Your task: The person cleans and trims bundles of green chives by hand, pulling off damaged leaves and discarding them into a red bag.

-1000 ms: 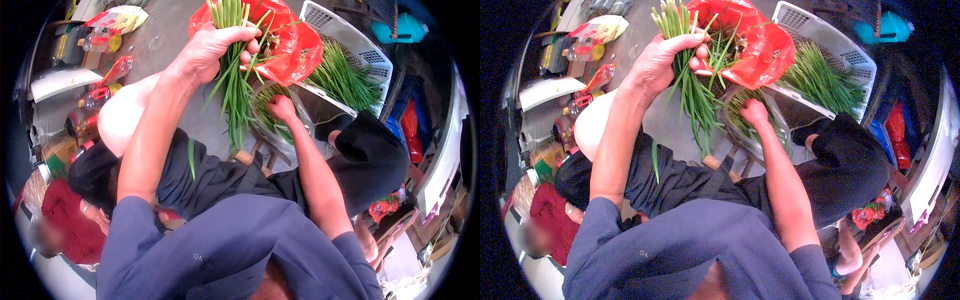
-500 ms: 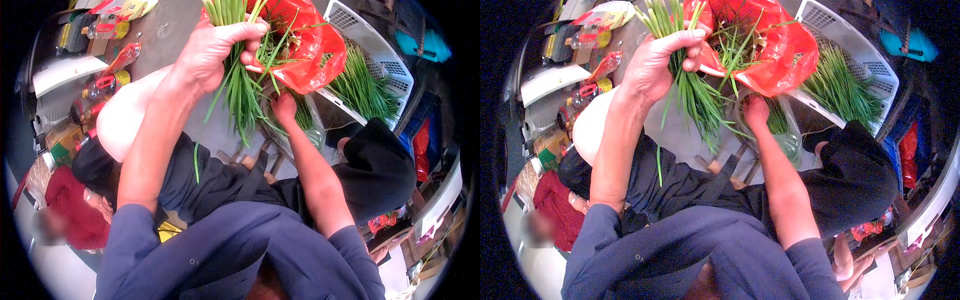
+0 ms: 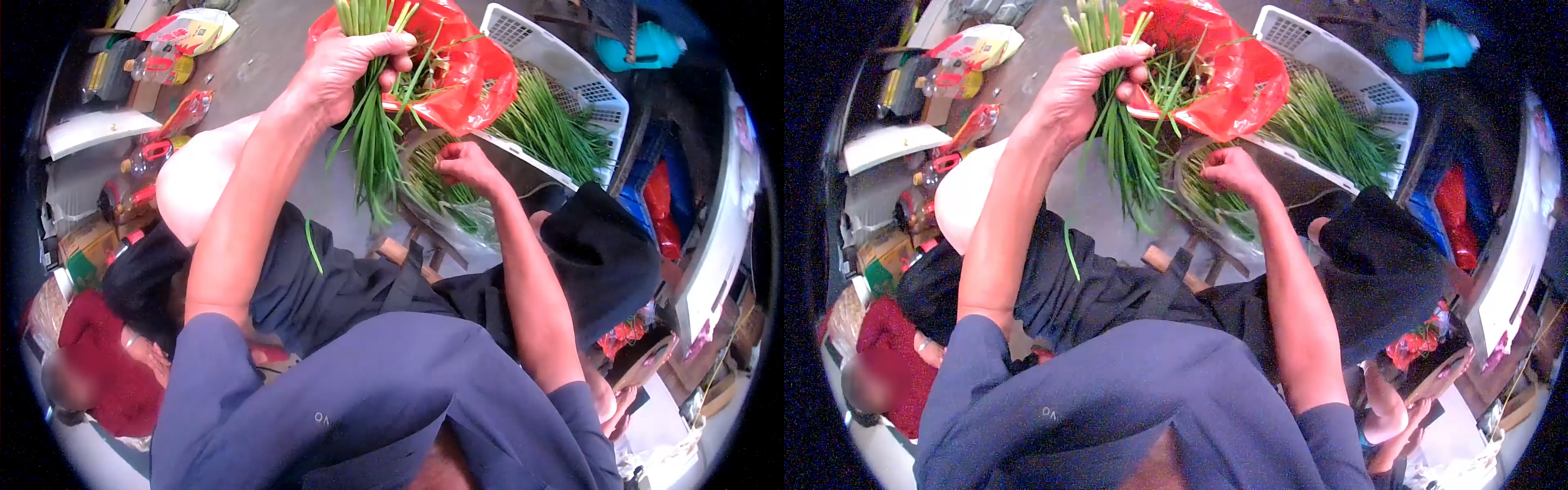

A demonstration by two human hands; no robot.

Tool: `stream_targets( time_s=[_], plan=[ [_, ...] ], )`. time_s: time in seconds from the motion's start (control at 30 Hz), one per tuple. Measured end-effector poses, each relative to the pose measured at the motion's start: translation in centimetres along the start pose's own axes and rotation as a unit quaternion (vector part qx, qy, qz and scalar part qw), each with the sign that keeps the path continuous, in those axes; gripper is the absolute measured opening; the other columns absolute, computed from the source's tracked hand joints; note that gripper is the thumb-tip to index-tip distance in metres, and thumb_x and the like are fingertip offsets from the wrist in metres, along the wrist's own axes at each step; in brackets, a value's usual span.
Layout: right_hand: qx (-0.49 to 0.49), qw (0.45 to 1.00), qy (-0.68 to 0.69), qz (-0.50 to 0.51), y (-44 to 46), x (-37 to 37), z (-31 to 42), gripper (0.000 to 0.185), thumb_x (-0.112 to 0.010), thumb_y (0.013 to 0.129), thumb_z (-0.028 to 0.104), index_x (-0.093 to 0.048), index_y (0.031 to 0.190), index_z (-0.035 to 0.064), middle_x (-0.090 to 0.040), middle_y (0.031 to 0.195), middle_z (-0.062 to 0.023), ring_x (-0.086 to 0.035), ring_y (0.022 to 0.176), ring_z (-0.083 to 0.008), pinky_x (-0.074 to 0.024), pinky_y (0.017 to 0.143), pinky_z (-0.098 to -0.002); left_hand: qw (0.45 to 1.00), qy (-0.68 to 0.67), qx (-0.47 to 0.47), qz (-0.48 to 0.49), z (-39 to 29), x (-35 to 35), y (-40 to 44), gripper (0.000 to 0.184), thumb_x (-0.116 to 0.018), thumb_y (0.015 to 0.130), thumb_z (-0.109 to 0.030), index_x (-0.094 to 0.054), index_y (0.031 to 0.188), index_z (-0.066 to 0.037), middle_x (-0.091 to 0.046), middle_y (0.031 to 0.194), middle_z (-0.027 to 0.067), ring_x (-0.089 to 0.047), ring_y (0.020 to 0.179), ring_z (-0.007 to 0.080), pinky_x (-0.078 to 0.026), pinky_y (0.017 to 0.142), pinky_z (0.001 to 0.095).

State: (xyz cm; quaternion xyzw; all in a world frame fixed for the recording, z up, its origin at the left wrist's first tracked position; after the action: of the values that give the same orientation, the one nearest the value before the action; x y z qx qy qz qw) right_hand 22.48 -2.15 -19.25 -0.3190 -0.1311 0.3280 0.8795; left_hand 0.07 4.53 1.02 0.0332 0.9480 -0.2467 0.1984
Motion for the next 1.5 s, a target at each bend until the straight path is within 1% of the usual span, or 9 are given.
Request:
stream_targets(
  time_s=[0.07,0.13,0.33,0.53,0.67,0.8,1.0,1.23,1.5],
  plan=[
    [0.011,0.995,0.096,0.029,-2.9,0.2,3.9,0.014,-0.069,0.079,0.018,-0.063,0.082,0.0063,-0.057,0.068,0.0030,-0.053,0.058,-0.0067,-0.0466,0.058,-0.0225,1.000,0.015,-0.007,0.015,0.4,-0.3,0.1,0.014,-0.067,0.082,-0.010,-0.062,0.092,-0.001,-0.063,0.071,0.0057,-0.054,0.053,0.0080,-0.046,0.050,0.0214],
    [0.036,0.990,0.136,-0.021,-5.3,0.5,7.6,0.013,-0.068,0.081,0.017,-0.062,0.077,0.0055,-0.056,0.065,0.0027,-0.051,0.054,-0.0065,-0.0421,0.052,-0.0215,0.996,0.061,-0.029,0.065,0.8,-0.7,0.4,0.015,-0.067,0.082,-0.010,-0.062,0.092,-0.001,-0.064,0.072,0.0062,-0.054,0.054,0.0082,-0.047,0.050,0.0212],
    [0.110,0.967,0.212,-0.093,-8.6,2.8,13.1,0.017,-0.071,0.082,0.021,-0.062,0.080,0.0074,-0.059,0.068,0.0018,-0.054,0.055,-0.0067,-0.0430,0.053,-0.0207,0.980,0.154,0.014,0.128,3.2,-2.1,0.0,0.019,-0.067,0.081,-0.015,-0.061,0.094,-0.002,-0.068,0.081,0.0084,-0.054,0.056,0.0097,-0.041,0.051,0.0206],
    [0.174,0.928,0.306,-0.123,-7.9,3.4,14.3,0.016,-0.068,0.086,0.020,-0.061,0.083,0.0057,-0.062,0.070,-0.0008,-0.056,0.055,-0.0070,-0.0462,0.052,-0.0196,0.976,0.091,0.083,0.179,5.5,-3.7,-0.9,0.022,-0.070,0.078,-0.011,-0.061,0.096,-0.001,-0.067,0.083,0.0089,-0.053,0.052,0.0095,-0.043,0.050,0.0209],
    [0.163,0.927,0.306,-0.140,-7.3,2.9,14.2,0.017,-0.065,0.089,0.021,-0.061,0.085,0.0048,-0.064,0.073,-0.0028,-0.058,0.054,-0.0074,-0.0491,0.051,-0.0201,0.970,0.081,0.084,0.213,5.3,-4.1,-1.0,0.022,-0.071,0.078,-0.010,-0.061,0.096,-0.001,-0.067,0.083,0.0085,-0.053,0.052,0.0093,-0.042,0.049,0.0203],
    [0.174,0.927,0.300,-0.143,-6.9,2.6,14.3,0.021,-0.059,0.092,0.025,-0.060,0.090,0.0040,-0.061,0.073,-0.0009,-0.053,0.056,-0.0055,-0.0480,0.056,-0.0202,0.977,0.090,0.067,0.182,5.3,-3.6,-0.7,0.022,-0.071,0.077,-0.008,-0.062,0.096,-0.001,-0.067,0.084,0.0078,-0.055,0.056,0.0088,-0.043,0.050,0.0199],
    [0.167,0.914,0.301,-0.213,-6.3,2.7,13.5,0.030,-0.056,0.094,0.031,-0.063,0.091,0.0024,-0.065,0.078,-0.0040,-0.058,0.060,-0.0075,-0.0476,0.058,-0.0216,0.986,0.067,0.057,0.139,4.8,-3.6,-0.7,0.022,-0.072,0.077,-0.006,-0.062,0.096,-0.002,-0.065,0.081,0.0035,-0.055,0.059,0.0081,-0.042,0.049,0.0201],
    [0.199,0.946,0.191,-0.168,-6.0,1.0,14.5,0.022,-0.062,0.091,0.024,-0.066,0.093,0.0020,-0.063,0.077,-0.0008,-0.056,0.064,-0.0069,-0.0455,0.059,-0.0204,0.988,0.112,0.046,0.094,5.4,-2.3,0.3,0.020,-0.072,0.075,-0.003,-0.062,0.093,-0.003,-0.062,0.079,0.0018,-0.055,0.058,0.0080,-0.043,0.049,0.0210],
    [0.223,0.952,0.122,-0.170,-5.9,1.2,14.7,0.023,-0.058,0.093,0.020,-0.064,0.089,-0.0012,-0.062,0.073,-0.0023,-0.056,0.061,-0.0082,-0.0459,0.056,-0.0233,0.988,0.141,0.017,0.067,5.1,-2.0,0.4,0.016,-0.070,0.074,-0.001,-0.062,0.088,-0.003,-0.062,0.077,0.0028,-0.058,0.060,0.0090,-0.043,0.048,0.0225]
  ],
)
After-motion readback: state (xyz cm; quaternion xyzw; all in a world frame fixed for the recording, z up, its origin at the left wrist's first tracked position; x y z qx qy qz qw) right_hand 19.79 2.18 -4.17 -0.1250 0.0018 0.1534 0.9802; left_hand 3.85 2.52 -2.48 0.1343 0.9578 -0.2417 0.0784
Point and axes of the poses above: each hand's wrist, its own y-axis towards the middle knuckle, its own x-axis out of the back of the hand, z = x × y, the point moved 4 cm from there along y, towards the middle knuckle
